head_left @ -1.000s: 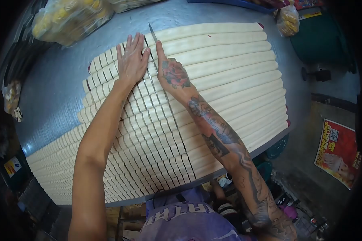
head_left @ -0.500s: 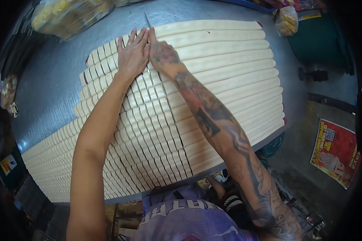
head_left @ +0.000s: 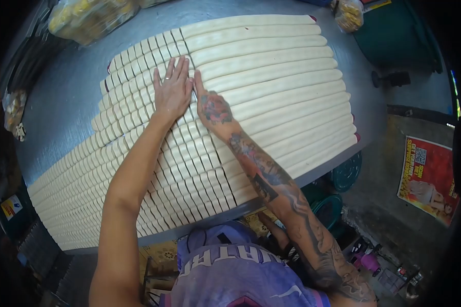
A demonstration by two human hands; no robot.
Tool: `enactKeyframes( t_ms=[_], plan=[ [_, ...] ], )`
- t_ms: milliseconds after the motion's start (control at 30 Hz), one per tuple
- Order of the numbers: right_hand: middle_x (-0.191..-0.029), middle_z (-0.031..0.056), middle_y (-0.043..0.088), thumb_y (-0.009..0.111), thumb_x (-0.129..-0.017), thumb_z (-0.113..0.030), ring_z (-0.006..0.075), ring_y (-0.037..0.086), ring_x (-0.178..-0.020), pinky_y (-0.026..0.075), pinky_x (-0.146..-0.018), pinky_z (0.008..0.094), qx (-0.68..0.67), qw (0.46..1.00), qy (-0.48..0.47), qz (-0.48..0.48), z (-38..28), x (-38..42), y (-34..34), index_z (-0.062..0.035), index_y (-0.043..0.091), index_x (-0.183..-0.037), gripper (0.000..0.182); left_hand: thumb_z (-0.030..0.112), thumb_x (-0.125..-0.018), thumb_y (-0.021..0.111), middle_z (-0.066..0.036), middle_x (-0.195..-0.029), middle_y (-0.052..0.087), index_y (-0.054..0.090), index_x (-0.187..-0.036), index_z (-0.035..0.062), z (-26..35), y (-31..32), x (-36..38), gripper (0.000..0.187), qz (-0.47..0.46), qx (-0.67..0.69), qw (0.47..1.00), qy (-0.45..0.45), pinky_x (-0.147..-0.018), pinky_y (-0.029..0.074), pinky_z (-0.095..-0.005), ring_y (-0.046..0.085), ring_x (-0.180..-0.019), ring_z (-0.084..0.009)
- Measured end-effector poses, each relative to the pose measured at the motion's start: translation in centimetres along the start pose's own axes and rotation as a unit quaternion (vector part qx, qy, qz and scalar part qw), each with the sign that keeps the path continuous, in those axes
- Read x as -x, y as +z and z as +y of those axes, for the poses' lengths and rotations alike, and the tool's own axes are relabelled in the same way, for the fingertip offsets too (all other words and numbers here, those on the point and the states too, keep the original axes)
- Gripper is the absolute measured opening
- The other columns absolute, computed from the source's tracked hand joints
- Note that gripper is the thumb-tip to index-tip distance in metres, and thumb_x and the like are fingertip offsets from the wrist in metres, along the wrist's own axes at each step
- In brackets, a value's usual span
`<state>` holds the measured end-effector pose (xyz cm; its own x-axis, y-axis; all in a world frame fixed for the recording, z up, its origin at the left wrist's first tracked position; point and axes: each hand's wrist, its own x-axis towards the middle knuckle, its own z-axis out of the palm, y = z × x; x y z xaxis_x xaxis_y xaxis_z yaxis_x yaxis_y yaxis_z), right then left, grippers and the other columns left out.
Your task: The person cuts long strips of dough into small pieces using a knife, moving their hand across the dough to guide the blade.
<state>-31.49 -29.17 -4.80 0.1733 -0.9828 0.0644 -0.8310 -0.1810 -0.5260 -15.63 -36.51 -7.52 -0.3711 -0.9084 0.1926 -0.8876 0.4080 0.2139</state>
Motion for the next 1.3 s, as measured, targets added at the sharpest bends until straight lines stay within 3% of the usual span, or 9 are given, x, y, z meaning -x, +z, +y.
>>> enactKeyframes(
  t_ms=[200,367,433,467,700,967,1100,1200,1300],
  plan=[
    [-0.08,0.0097,0.059,0.057,-0.092,0.002,0.0188,0.061,-0.073,0.053,-0.072,0.0303,0.03,0.988,0.048,-0.145,-1.7,9.0,-2.8,0.0101,0.014,-0.173,0.092,0.034,-0.117,0.04,-0.006,-0.181,0.034,0.036,-0.172,0.0097,1.5,-1.0,1.8,0.06,0.016,0.008,1.0,-0.022,-0.134,0.011,-0.0649,0.027,-0.168,-0.0305],
    [-0.079,0.0103,0.06,0.057,-0.095,0.001,0.0201,0.061,-0.074,0.053,-0.072,0.0309,0.022,0.999,0.016,-0.022,-1.3,11.8,-1.3,0.0065,0.014,-0.174,0.091,0.033,-0.116,0.043,-0.007,-0.18,0.034,0.037,-0.172,0.0101,6.5,-1.1,9.0,0.06,-0.026,0.01,1.0,0.002,-0.133,0.013,-0.0654,0.029,-0.167,-0.0295],
    [-0.093,0.0224,0.074,0.055,-0.095,-0.001,0.0408,0.074,-0.079,0.061,-0.074,0.0506,-0.044,0.997,0.052,-0.045,-1.5,13.8,-1.7,-0.0019,0.018,-0.175,0.088,0.032,-0.117,0.042,-0.008,-0.179,0.036,0.035,-0.172,0.0083,6.1,-0.7,9.2,0.06,0.003,0.02,1.0,0.022,-0.13,0.016,-0.068,0.029,-0.167,-0.0315],
    [-0.079,0.0182,0.063,0.055,-0.097,0.0,0.0315,0.069,-0.078,0.058,-0.076,0.0418,-0.087,0.986,0.089,-0.11,-1.7,15.7,-2.3,0.0004,0.013,-0.176,0.09,0.032,-0.117,0.041,-0.009,-0.179,0.036,0.035,-0.172,0.0082,6.2,-0.5,9.1,0.06,0.009,0.014,1.0,0.022,-0.13,0.017,-0.068,0.03,-0.166,-0.0319],
    [-0.087,0.0268,0.069,0.051,-0.099,-0.002,0.0423,0.071,-0.081,0.059,-0.079,0.0512,-0.057,0.989,0.097,-0.092,-2.8,23.0,-3.2,-0.0041,0.012,-0.177,0.088,0.035,-0.116,0.043,-0.011,-0.181,0.032,0.036,-0.172,0.0076,10.9,-2.6,15.7,0.063,-0.008,0.029,0.999,-0.018,-0.133,0.009,-0.0657,0.022,-0.169,-0.0329],
    [-0.088,0.0259,0.072,0.055,-0.095,-0.003,0.0397,0.075,-0.079,0.063,-0.072,0.0479,0.008,0.977,0.148,-0.152,-4.0,34.4,-3.5,-0.0032,0.016,-0.176,0.09,0.035,-0.115,0.044,-0.01,-0.181,0.032,0.031,-0.174,0.0071,13.7,-1.6,20.6,0.066,-0.023,0.022,0.999,0.001,-0.134,0.009,-0.0648,0.021,-0.169,-0.0314],
    [-0.085,0.0242,0.073,0.056,-0.095,-0.004,0.041,0.077,-0.082,0.064,-0.074,0.0489,0.007,0.991,0.089,-0.095,-3.3,37.0,-2.7,-0.003,0.015,-0.176,0.091,0.031,-0.115,0.044,-0.014,-0.18,0.032,0.03,-0.174,0.006,17.5,-4.2,25.1,0.065,0.004,0.052,0.999,-0.016,-0.13,0.011,-0.0709,0.025,-0.167,-0.038],
    [-0.089,0.0269,0.074,0.056,-0.096,-0.005,0.0413,0.077,-0.081,0.064,-0.076,0.0507,-0.027,0.991,0.107,-0.081,-3.5,37.6,-3.0,-0.0047,0.014,-0.177,0.091,0.031,-0.114,0.045,-0.013,-0.18,0.032,0.03,-0.174,0.0059,21.1,-3.2,31.0,0.067,-0.122,0.059,0.99,-0.025,-0.131,0.011,-0.0684,0.026,-0.168,-0.035],
    [-0.089,0.0263,0.073,0.054,-0.097,-0.005,0.0409,0.075,-0.076,0.064,-0.071,0.051,-0.06,0.994,0.089,-0.024,-4.3,41.5,-3.4,-0.0056,0.015,-0.177,0.089,0.032,-0.112,0.049,-0.012,-0.179,0.036,0.033,-0.173,0.0063,22.1,-2.3,33.7,0.068,-0.046,0.038,0.998,0.008,-0.133,0.011,-0.0662,0.028,-0.167,-0.0307]
  ],
)
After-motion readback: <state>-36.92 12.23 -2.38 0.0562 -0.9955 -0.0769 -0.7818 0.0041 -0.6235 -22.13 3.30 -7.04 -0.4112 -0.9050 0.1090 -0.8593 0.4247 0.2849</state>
